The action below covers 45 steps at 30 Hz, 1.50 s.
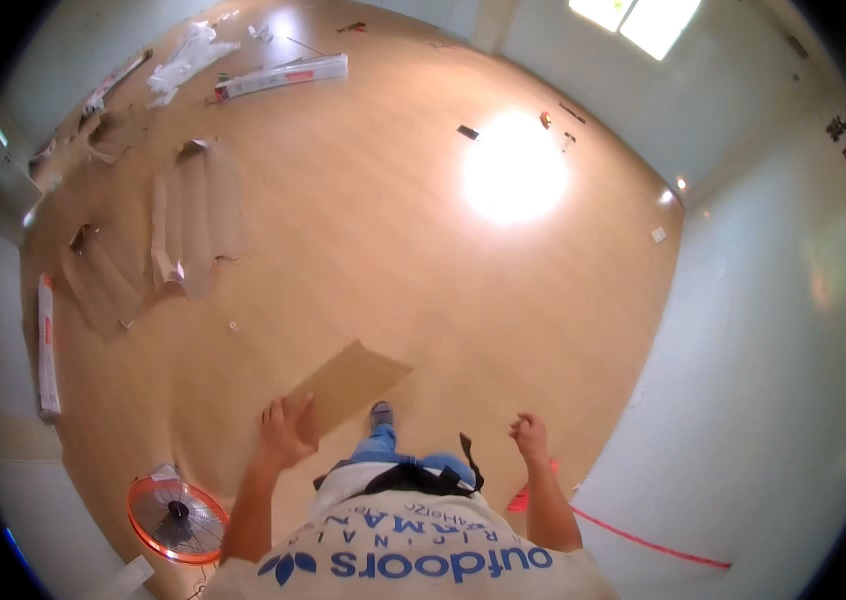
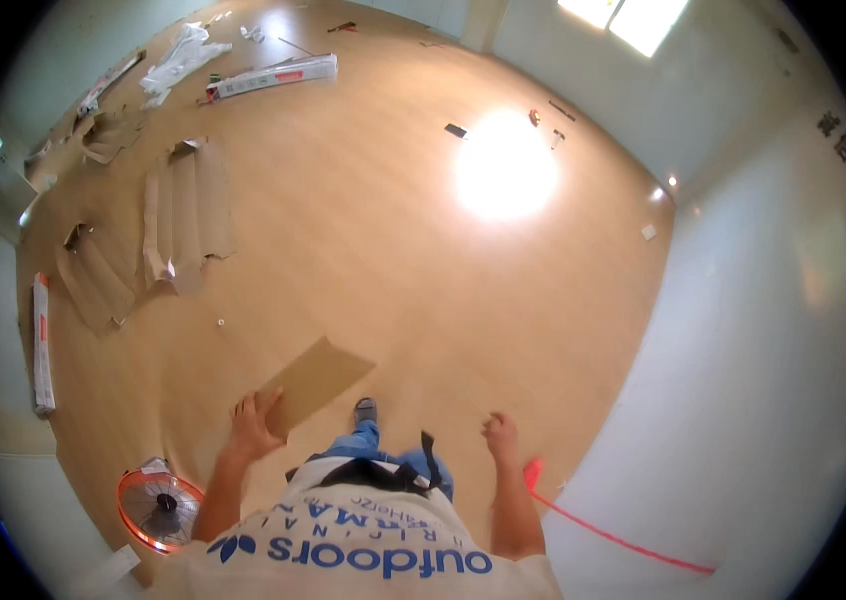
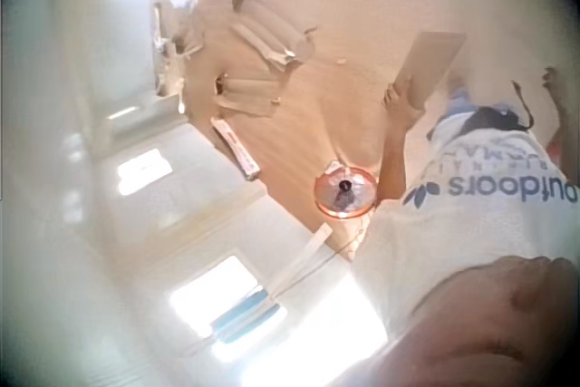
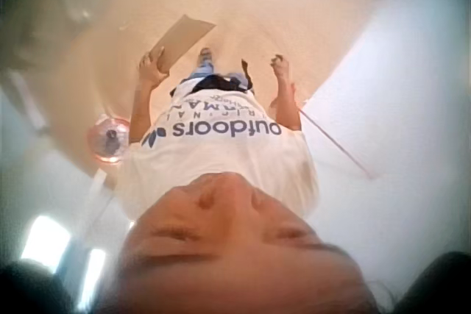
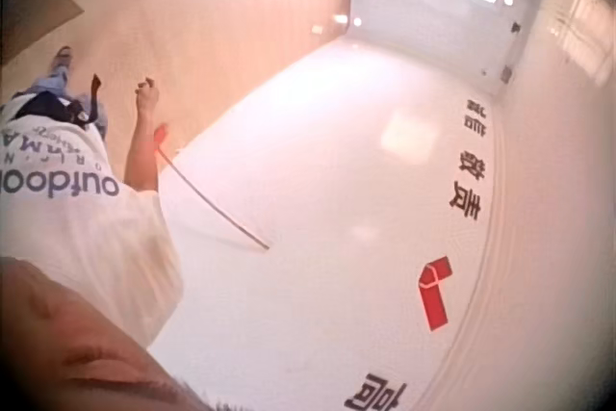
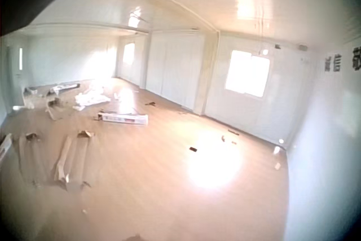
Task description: The person measures and marks a laminate floorboard, cuts it using a table saw, and fits it into place against the wall using a hammer and pull bar.
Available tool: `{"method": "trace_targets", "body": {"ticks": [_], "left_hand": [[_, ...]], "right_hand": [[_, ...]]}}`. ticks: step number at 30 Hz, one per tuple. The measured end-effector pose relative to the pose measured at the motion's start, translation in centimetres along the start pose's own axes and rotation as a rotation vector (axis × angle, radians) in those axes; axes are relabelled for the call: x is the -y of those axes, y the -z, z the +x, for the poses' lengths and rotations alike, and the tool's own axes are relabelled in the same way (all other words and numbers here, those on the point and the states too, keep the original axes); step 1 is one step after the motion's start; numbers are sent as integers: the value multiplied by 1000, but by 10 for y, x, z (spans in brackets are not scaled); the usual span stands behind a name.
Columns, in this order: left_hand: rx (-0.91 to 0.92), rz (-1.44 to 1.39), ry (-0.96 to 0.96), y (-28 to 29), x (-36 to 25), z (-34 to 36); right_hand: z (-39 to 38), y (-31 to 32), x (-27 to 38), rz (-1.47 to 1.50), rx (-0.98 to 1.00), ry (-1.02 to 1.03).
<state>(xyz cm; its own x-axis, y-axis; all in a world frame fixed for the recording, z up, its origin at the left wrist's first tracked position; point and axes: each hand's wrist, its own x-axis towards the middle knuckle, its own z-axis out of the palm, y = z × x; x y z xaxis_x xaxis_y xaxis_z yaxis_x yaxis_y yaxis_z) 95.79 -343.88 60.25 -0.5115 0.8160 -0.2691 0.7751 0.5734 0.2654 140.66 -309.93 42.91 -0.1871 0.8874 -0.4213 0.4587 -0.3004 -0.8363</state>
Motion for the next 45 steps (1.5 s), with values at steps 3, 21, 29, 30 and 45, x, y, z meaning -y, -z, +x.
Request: {"method": "trace_targets", "body": {"ticks": [3,21,29,30,45], "left_hand": [[173,-120,-19,52,-42,196],[752,-964,1134,18,-10,604],[663,-1182,1052,68,17,969],[643,-1182,1032,84,31,1015],[120,-853,609,347,77,1753]], "right_hand": [[81,145,-114,-743,-161,-110],[813,-80,356,-848,472,-108],[1131,-202,596,-56,121,-70],[1130,-227,613,-109,177,-134],[1596,-342,810,-784,539,-119]]}}
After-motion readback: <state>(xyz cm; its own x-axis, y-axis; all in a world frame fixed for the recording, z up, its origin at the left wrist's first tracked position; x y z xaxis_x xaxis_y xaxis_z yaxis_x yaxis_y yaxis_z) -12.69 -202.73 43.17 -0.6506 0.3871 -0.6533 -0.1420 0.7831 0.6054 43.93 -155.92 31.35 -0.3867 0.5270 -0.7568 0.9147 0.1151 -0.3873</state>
